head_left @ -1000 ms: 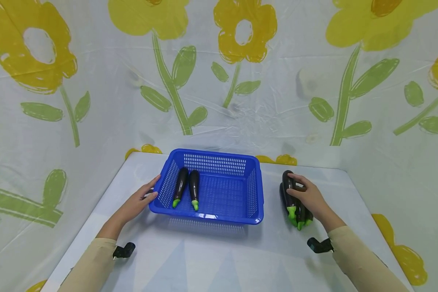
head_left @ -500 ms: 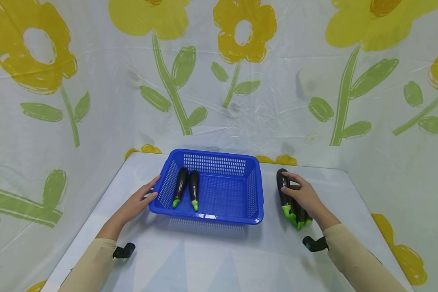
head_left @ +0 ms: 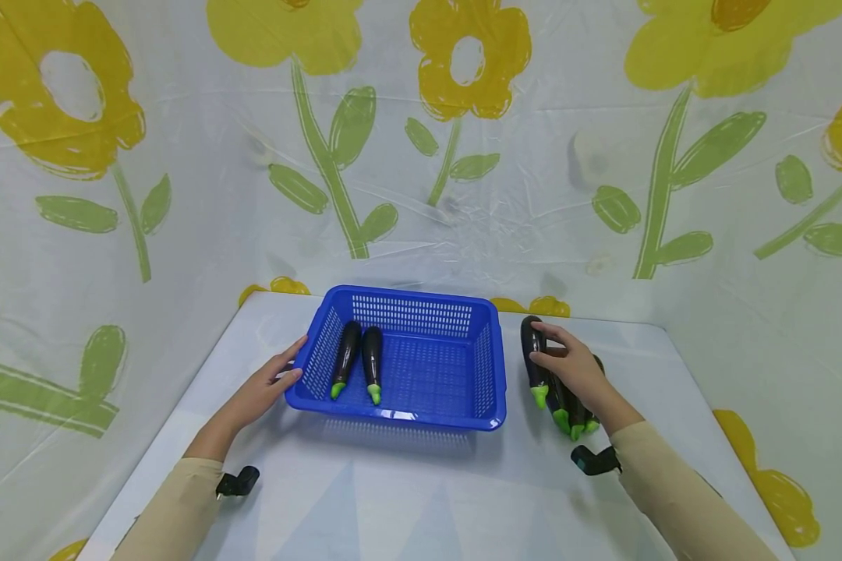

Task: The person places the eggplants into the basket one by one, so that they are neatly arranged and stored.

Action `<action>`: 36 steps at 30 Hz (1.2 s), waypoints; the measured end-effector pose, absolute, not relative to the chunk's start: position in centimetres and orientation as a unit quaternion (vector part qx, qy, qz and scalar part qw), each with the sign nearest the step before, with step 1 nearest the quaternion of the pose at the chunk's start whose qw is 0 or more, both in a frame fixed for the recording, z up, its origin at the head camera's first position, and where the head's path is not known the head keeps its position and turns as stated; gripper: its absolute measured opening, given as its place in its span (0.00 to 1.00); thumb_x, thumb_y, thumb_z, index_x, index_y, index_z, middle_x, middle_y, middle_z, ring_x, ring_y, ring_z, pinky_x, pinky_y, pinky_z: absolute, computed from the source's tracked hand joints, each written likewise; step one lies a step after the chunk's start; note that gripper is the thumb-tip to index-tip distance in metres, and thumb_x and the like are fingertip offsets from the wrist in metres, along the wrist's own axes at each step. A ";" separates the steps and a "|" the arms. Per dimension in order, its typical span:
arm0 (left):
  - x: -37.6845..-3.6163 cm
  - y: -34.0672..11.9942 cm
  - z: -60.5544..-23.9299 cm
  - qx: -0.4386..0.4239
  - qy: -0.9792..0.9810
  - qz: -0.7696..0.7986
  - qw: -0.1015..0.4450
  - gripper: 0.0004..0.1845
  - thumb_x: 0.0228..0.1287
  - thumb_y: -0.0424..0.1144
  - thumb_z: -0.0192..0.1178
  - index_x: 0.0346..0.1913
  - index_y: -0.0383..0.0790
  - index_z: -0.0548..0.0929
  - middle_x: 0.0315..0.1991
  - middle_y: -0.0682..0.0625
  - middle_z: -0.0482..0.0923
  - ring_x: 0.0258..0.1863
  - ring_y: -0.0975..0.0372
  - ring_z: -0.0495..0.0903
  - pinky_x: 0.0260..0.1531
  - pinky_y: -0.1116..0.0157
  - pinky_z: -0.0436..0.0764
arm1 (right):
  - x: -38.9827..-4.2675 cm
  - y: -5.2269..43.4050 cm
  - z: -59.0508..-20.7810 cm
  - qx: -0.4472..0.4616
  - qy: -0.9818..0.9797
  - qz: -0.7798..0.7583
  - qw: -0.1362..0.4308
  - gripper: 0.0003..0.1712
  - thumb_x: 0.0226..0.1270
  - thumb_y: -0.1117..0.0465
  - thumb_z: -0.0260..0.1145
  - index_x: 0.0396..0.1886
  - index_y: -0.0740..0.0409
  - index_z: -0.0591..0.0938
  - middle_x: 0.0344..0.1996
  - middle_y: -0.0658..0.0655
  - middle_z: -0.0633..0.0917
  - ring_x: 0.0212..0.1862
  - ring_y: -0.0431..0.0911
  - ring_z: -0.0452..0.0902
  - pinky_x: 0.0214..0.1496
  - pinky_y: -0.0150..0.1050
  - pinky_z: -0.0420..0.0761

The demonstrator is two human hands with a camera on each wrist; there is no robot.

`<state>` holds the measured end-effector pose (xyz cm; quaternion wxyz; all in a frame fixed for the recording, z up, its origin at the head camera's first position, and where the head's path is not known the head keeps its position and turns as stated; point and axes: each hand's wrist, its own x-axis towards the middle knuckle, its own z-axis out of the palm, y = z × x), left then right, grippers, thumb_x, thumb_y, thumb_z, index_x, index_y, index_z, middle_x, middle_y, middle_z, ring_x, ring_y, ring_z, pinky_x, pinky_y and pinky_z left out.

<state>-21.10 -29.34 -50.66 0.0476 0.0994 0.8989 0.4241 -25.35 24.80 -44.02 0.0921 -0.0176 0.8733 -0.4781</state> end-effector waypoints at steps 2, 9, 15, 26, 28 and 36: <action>-21.1 -29.4 -50.7 0.098 0.899 0.423 0.047 0.35 0.80 0.53 0.47 0.83 0.54 0.49 0.79 0.33 0.51 0.71 0.33 0.60 0.63 0.29 0.64 | -25.4 24.5 -43.9 -0.021 0.872 -0.481 0.091 0.38 0.73 0.52 0.66 0.79 0.44 0.65 0.77 0.65 0.61 0.71 0.65 0.67 0.66 0.68 0.70; -21.1 -29.4 -50.6 0.100 0.901 0.421 0.046 0.35 0.80 0.52 0.48 0.83 0.54 0.49 0.79 0.33 0.51 0.71 0.33 0.61 0.62 0.29 0.65 | -25.5 23.6 -43.6 -0.018 0.868 -0.488 0.093 0.37 0.73 0.54 0.66 0.78 0.45 0.65 0.77 0.66 0.61 0.70 0.65 0.67 0.65 0.64 0.74; -21.2 -29.4 -50.6 0.099 0.900 0.423 0.046 0.35 0.80 0.53 0.48 0.83 0.55 0.49 0.80 0.34 0.50 0.71 0.33 0.61 0.61 0.30 0.67 | -25.6 23.3 -43.5 -0.032 0.864 -0.494 0.091 0.36 0.73 0.55 0.66 0.78 0.46 0.66 0.77 0.66 0.61 0.71 0.66 0.66 0.65 0.66 0.72; -21.0 -29.4 -50.7 0.098 0.896 0.429 0.051 0.35 0.80 0.52 0.48 0.83 0.55 0.49 0.80 0.34 0.50 0.71 0.32 0.61 0.60 0.30 0.70 | -26.2 22.3 -43.6 -0.047 0.861 -0.497 0.093 0.36 0.73 0.54 0.66 0.78 0.45 0.67 0.76 0.65 0.62 0.71 0.66 0.67 0.69 0.66 0.67; -20.9 -29.4 -50.7 0.097 0.896 0.429 0.052 0.35 0.80 0.52 0.48 0.83 0.55 0.49 0.80 0.34 0.50 0.71 0.32 0.60 0.60 0.31 0.70 | -26.3 22.0 -43.5 -0.045 0.857 -0.504 0.097 0.36 0.73 0.55 0.67 0.77 0.45 0.67 0.77 0.65 0.62 0.71 0.65 0.67 0.69 0.65 0.68; -21.0 -29.3 -50.5 0.099 0.895 0.431 0.049 0.35 0.80 0.52 0.48 0.83 0.55 0.50 0.80 0.34 0.50 0.72 0.33 0.60 0.61 0.30 0.67 | -26.7 21.0 -42.7 -0.043 0.851 -0.512 0.106 0.35 0.73 0.54 0.66 0.77 0.41 0.68 0.77 0.61 0.62 0.71 0.62 0.67 0.70 0.64 0.68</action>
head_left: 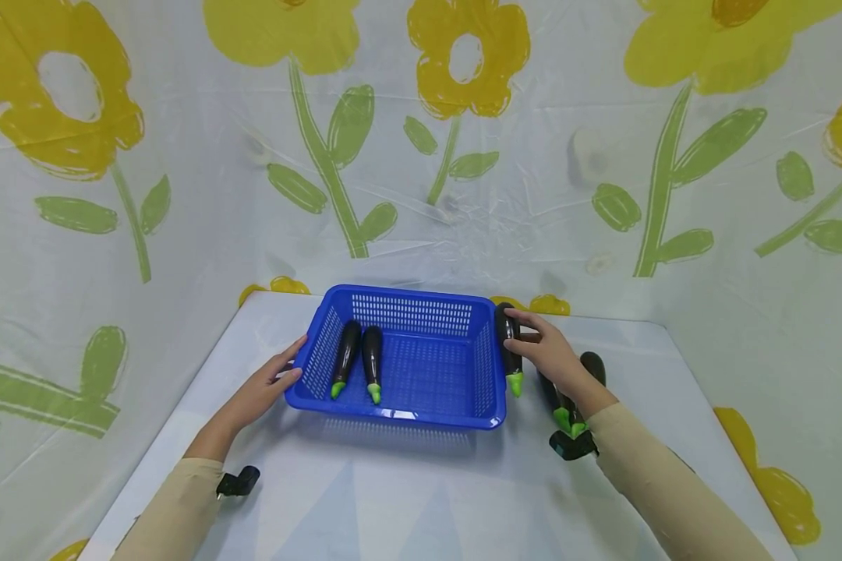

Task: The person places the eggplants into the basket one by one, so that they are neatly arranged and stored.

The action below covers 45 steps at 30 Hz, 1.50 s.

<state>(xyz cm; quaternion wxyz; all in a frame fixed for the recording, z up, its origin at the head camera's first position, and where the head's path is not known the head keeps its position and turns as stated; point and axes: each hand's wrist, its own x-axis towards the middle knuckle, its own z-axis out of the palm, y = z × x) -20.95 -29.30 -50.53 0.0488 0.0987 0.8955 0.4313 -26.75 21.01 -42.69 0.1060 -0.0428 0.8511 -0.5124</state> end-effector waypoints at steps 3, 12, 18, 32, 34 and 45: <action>-20.9 -29.3 -50.5 0.098 0.895 0.432 0.050 0.35 0.80 0.52 0.48 0.83 0.55 0.50 0.80 0.34 0.50 0.72 0.32 0.60 0.60 0.30 0.69 | -26.9 20.7 -42.6 -0.049 0.846 -0.520 0.106 0.35 0.72 0.54 0.67 0.77 0.43 0.68 0.77 0.62 0.62 0.71 0.63 0.67 0.70 0.65 0.67; -21.0 -29.3 -50.6 0.100 0.896 0.430 0.050 0.35 0.81 0.52 0.47 0.83 0.55 0.49 0.80 0.34 0.50 0.72 0.32 0.60 0.60 0.30 0.69 | -27.2 19.1 -42.6 -0.058 0.848 -0.516 0.103 0.35 0.73 0.54 0.67 0.76 0.42 0.68 0.77 0.62 0.63 0.70 0.63 0.68 0.69 0.65 0.68; -21.1 -29.3 -50.7 0.098 0.898 0.427 0.049 0.35 0.81 0.52 0.47 0.83 0.55 0.49 0.80 0.34 0.50 0.72 0.32 0.60 0.60 0.30 0.69 | -27.3 18.3 -42.5 -0.066 0.841 -0.526 0.105 0.34 0.73 0.55 0.67 0.76 0.42 0.69 0.76 0.62 0.63 0.70 0.63 0.68 0.68 0.64 0.71; -21.1 -29.1 -50.6 0.090 0.904 0.415 0.049 0.35 0.80 0.54 0.47 0.83 0.56 0.48 0.79 0.33 0.50 0.71 0.32 0.60 0.60 0.30 0.69 | -27.8 16.2 -42.2 -0.100 0.824 -0.547 0.112 0.34 0.73 0.57 0.67 0.76 0.45 0.69 0.74 0.64 0.66 0.69 0.64 0.70 0.66 0.61 0.75; -21.1 -29.1 -50.6 0.090 0.904 0.416 0.049 0.35 0.80 0.54 0.47 0.83 0.55 0.48 0.79 0.33 0.50 0.71 0.32 0.60 0.60 0.30 0.69 | -27.9 15.9 -42.3 -0.100 0.826 -0.543 0.113 0.33 0.73 0.57 0.66 0.76 0.44 0.69 0.74 0.63 0.65 0.69 0.64 0.69 0.66 0.61 0.74; -21.2 -29.2 -50.7 0.090 0.903 0.417 0.049 0.35 0.80 0.54 0.47 0.83 0.56 0.48 0.79 0.33 0.50 0.71 0.33 0.61 0.60 0.31 0.69 | -28.7 13.9 -42.3 -0.090 0.816 -0.558 0.123 0.33 0.73 0.57 0.67 0.75 0.43 0.70 0.74 0.63 0.66 0.68 0.62 0.70 0.66 0.61 0.74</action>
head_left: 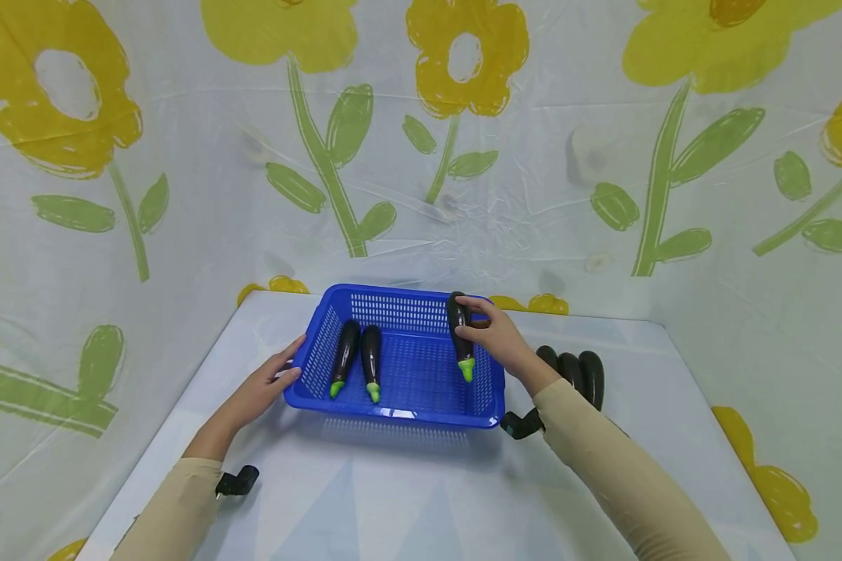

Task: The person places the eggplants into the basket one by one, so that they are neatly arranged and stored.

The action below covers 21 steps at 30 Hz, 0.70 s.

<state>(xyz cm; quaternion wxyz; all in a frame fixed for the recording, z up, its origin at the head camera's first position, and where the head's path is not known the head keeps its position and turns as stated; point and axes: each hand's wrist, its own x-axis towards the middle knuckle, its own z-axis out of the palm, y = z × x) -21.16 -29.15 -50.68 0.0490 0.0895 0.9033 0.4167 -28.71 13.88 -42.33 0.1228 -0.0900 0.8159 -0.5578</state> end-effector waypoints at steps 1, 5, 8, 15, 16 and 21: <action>-21.2 -29.1 -50.7 0.090 0.903 0.417 0.049 0.35 0.80 0.54 0.47 0.83 0.56 0.48 0.79 0.33 0.50 0.71 0.33 0.61 0.60 0.31 0.69 | -28.7 13.7 -42.3 -0.091 0.814 -0.560 0.124 0.33 0.72 0.57 0.67 0.75 0.43 0.71 0.74 0.62 0.66 0.68 0.62 0.70 0.66 0.61 0.74; -21.1 -29.1 -50.7 0.091 0.904 0.416 0.047 0.35 0.80 0.54 0.47 0.83 0.55 0.49 0.79 0.33 0.51 0.71 0.33 0.61 0.59 0.31 0.70 | -28.9 13.1 -42.5 -0.097 0.804 -0.573 0.126 0.32 0.72 0.59 0.68 0.74 0.44 0.72 0.74 0.62 0.66 0.67 0.62 0.72 0.63 0.59 0.77; -21.1 -29.2 -50.7 0.092 0.903 0.416 0.047 0.35 0.80 0.53 0.47 0.83 0.55 0.49 0.79 0.33 0.51 0.71 0.33 0.62 0.59 0.31 0.71 | -29.1 12.7 -42.6 -0.101 0.803 -0.574 0.125 0.32 0.72 0.59 0.68 0.74 0.45 0.72 0.73 0.62 0.67 0.66 0.62 0.73 0.63 0.58 0.78; -21.1 -29.2 -50.7 0.092 0.904 0.415 0.048 0.35 0.80 0.54 0.47 0.83 0.56 0.48 0.79 0.32 0.51 0.71 0.32 0.61 0.58 0.31 0.71 | -29.0 11.7 -42.1 -0.111 0.800 -0.576 0.128 0.33 0.72 0.62 0.67 0.75 0.48 0.71 0.73 0.64 0.67 0.67 0.62 0.72 0.65 0.58 0.76; -21.1 -29.2 -50.6 0.091 0.904 0.415 0.049 0.35 0.80 0.54 0.47 0.83 0.56 0.48 0.79 0.33 0.51 0.71 0.32 0.61 0.58 0.31 0.71 | -29.1 11.6 -42.1 -0.112 0.799 -0.576 0.128 0.33 0.72 0.62 0.67 0.75 0.49 0.71 0.73 0.64 0.67 0.67 0.62 0.72 0.65 0.58 0.76; -21.1 -29.2 -50.7 0.087 0.903 0.416 0.052 0.36 0.80 0.54 0.47 0.83 0.57 0.48 0.80 0.33 0.50 0.72 0.33 0.60 0.60 0.31 0.70 | -29.4 10.8 -42.0 -0.104 0.802 -0.573 0.128 0.33 0.71 0.63 0.67 0.74 0.49 0.72 0.73 0.64 0.67 0.67 0.61 0.73 0.64 0.55 0.78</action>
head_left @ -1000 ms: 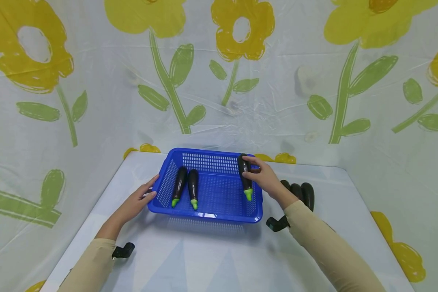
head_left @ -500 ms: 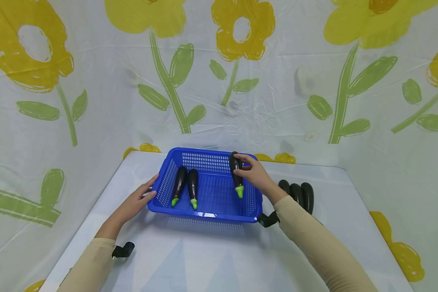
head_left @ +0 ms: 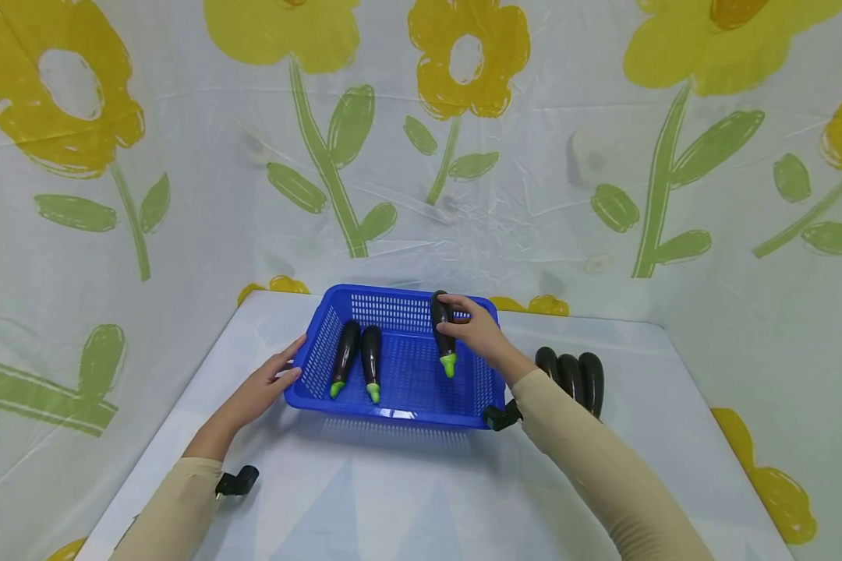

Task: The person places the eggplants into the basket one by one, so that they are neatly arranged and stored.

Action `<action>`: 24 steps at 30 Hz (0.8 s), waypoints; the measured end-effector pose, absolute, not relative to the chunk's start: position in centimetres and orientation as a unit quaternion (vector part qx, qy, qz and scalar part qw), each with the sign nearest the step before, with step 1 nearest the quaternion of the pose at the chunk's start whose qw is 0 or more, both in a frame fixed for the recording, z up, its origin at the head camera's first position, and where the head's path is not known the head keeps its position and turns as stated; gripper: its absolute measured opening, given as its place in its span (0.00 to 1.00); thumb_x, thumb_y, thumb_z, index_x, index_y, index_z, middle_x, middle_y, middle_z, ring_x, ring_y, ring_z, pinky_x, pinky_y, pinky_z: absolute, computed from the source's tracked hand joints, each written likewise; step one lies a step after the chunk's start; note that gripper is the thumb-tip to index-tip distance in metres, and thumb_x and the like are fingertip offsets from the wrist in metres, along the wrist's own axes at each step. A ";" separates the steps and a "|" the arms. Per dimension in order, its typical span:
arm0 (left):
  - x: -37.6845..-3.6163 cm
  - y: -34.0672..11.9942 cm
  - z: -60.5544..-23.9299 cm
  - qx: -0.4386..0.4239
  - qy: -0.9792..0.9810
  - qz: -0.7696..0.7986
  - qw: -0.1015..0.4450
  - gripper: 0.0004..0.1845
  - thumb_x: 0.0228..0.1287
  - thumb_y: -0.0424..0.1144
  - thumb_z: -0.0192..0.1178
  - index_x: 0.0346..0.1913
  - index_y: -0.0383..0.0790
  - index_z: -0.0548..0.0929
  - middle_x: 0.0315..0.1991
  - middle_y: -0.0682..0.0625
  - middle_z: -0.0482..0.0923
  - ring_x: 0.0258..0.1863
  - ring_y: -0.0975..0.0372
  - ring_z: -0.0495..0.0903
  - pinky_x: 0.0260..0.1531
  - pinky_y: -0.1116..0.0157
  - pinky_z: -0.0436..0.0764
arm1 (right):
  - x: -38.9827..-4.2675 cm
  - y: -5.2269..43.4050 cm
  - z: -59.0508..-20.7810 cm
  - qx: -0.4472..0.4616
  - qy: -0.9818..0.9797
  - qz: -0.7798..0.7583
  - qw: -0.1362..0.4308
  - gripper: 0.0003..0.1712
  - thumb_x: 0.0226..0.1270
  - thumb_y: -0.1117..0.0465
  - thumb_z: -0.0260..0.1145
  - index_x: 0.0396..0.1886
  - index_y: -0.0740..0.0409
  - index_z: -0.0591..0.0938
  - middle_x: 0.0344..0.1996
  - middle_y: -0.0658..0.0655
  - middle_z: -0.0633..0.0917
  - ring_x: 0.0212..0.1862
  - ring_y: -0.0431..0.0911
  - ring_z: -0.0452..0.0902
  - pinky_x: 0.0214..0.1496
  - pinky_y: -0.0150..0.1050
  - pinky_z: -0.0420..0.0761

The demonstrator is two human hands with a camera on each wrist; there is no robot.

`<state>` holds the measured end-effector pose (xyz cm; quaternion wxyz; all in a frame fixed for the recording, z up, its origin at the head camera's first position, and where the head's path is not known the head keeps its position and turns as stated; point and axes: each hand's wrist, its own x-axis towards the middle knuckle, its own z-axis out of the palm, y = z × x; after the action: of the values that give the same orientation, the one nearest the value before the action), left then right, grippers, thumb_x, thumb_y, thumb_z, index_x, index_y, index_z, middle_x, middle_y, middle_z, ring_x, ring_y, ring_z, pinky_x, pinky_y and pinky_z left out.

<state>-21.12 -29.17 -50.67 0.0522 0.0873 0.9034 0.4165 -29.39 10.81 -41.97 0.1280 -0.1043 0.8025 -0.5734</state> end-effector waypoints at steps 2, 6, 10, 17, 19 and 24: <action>-21.1 -29.1 -50.7 0.087 0.904 0.416 0.053 0.36 0.80 0.54 0.47 0.83 0.57 0.48 0.80 0.33 0.50 0.72 0.32 0.60 0.60 0.31 0.70 | -29.8 10.6 -42.4 -0.101 0.804 -0.573 0.127 0.33 0.71 0.62 0.68 0.74 0.47 0.73 0.73 0.63 0.68 0.66 0.59 0.74 0.63 0.53 0.79; -21.1 -29.2 -50.7 0.088 0.903 0.416 0.052 0.35 0.80 0.54 0.47 0.83 0.56 0.48 0.80 0.33 0.50 0.72 0.32 0.60 0.59 0.31 0.70 | -30.0 10.0 -42.4 -0.099 0.799 -0.579 0.131 0.33 0.71 0.63 0.68 0.74 0.48 0.72 0.72 0.65 0.67 0.66 0.60 0.74 0.62 0.52 0.80; -21.1 -29.3 -50.7 0.088 0.903 0.417 0.051 0.35 0.80 0.54 0.47 0.83 0.56 0.48 0.79 0.33 0.50 0.71 0.33 0.61 0.59 0.31 0.71 | -30.3 9.6 -42.6 -0.099 0.796 -0.582 0.135 0.33 0.70 0.65 0.68 0.74 0.51 0.72 0.71 0.66 0.68 0.65 0.61 0.75 0.62 0.52 0.80; -21.0 -29.2 -50.6 0.088 0.900 0.422 0.060 0.36 0.80 0.54 0.47 0.83 0.57 0.48 0.80 0.33 0.50 0.71 0.32 0.60 0.59 0.31 0.70 | -30.7 8.7 -43.0 -0.088 0.810 -0.564 0.132 0.32 0.69 0.64 0.68 0.72 0.51 0.74 0.71 0.66 0.69 0.63 0.61 0.75 0.64 0.54 0.78; -21.0 -29.2 -50.6 0.089 0.899 0.424 0.060 0.35 0.80 0.54 0.47 0.83 0.58 0.48 0.80 0.34 0.50 0.72 0.33 0.60 0.60 0.30 0.69 | -30.8 8.4 -43.1 -0.086 0.817 -0.555 0.132 0.32 0.69 0.63 0.69 0.72 0.49 0.74 0.71 0.65 0.70 0.63 0.60 0.75 0.64 0.54 0.78; -21.2 -29.3 -50.5 0.091 0.900 0.422 0.052 0.35 0.80 0.54 0.48 0.83 0.58 0.49 0.80 0.34 0.50 0.72 0.33 0.61 0.60 0.31 0.69 | -31.0 7.9 -43.3 -0.088 0.820 -0.550 0.130 0.32 0.70 0.63 0.69 0.72 0.50 0.75 0.72 0.66 0.69 0.63 0.59 0.75 0.62 0.51 0.80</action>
<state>-21.20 -29.31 -50.55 0.0523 0.0905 0.9003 0.4225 -31.04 7.95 -43.32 0.1297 -0.0883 0.8202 -0.5501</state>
